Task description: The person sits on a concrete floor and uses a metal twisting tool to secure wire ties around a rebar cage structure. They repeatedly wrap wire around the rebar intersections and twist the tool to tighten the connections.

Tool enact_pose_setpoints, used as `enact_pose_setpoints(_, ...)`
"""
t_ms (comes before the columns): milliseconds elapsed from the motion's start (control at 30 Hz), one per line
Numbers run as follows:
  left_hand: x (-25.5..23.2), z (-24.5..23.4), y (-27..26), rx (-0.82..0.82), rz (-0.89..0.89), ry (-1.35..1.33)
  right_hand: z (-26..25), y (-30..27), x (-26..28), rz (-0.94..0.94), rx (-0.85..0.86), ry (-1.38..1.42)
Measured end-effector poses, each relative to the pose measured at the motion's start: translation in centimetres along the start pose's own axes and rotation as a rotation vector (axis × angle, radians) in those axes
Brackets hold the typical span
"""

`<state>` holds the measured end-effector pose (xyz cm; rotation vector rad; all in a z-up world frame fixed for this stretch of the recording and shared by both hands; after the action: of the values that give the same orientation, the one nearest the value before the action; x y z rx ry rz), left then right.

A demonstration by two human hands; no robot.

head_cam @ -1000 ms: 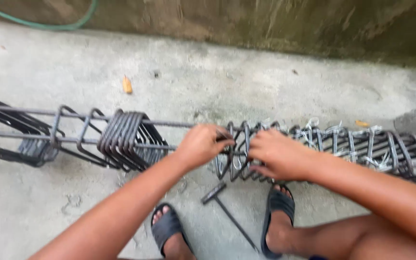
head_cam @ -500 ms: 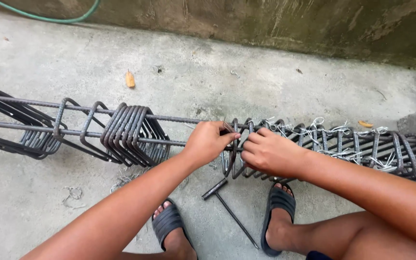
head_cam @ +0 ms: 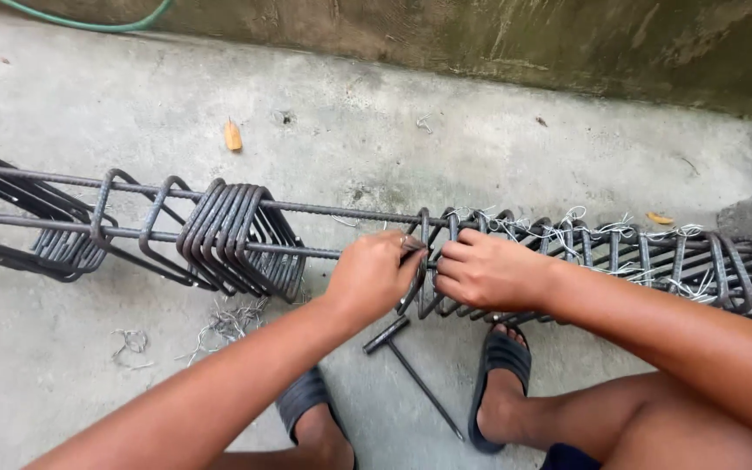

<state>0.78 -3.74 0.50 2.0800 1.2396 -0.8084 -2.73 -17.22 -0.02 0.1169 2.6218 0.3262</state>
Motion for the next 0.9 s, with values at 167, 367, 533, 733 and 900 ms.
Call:
enact_pose_setpoints(167, -0.6, -0.2, -0.2, 0.02, 0.086, 0.043, -0.3, 0.9, -1.9, 0.098, 0.148, 0.098)
enact_pose_setpoints(367, -0.3, -0.3, -0.1, -0.01, 0.132, 0.041, 0.1, 0.7, -4.6, 0.426, 0.248, 0.245)
enact_pose_setpoints(533, -0.5, -0.2, -0.2, -0.019, 0.213, 0.134, 1.7, -0.2, -4.8, 0.484, 0.297, 0.194)
enact_pose_setpoints(733, -1.1, 1.3, -0.3, -0.034, 0.387, 0.323, 3.0, -1.3, -5.8, 0.626, 0.384, 0.281)
enact_pose_setpoints(900, -3.1, 1.2, -0.4, -0.065, 0.536, 0.44, 4.3, -1.0, -7.6, 0.715, 0.508, 0.356)
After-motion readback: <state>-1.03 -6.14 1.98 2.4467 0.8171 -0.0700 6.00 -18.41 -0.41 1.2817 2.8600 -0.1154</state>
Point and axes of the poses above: each hand's wrist, its own y-axis towards the middle knuckle, its own z-axis out of the palm, x = y × z, the point moved 7 cm from there along y, towards the middle knuckle, and after that the axes turned 8 degrees about -y, right-handed, at the moved point
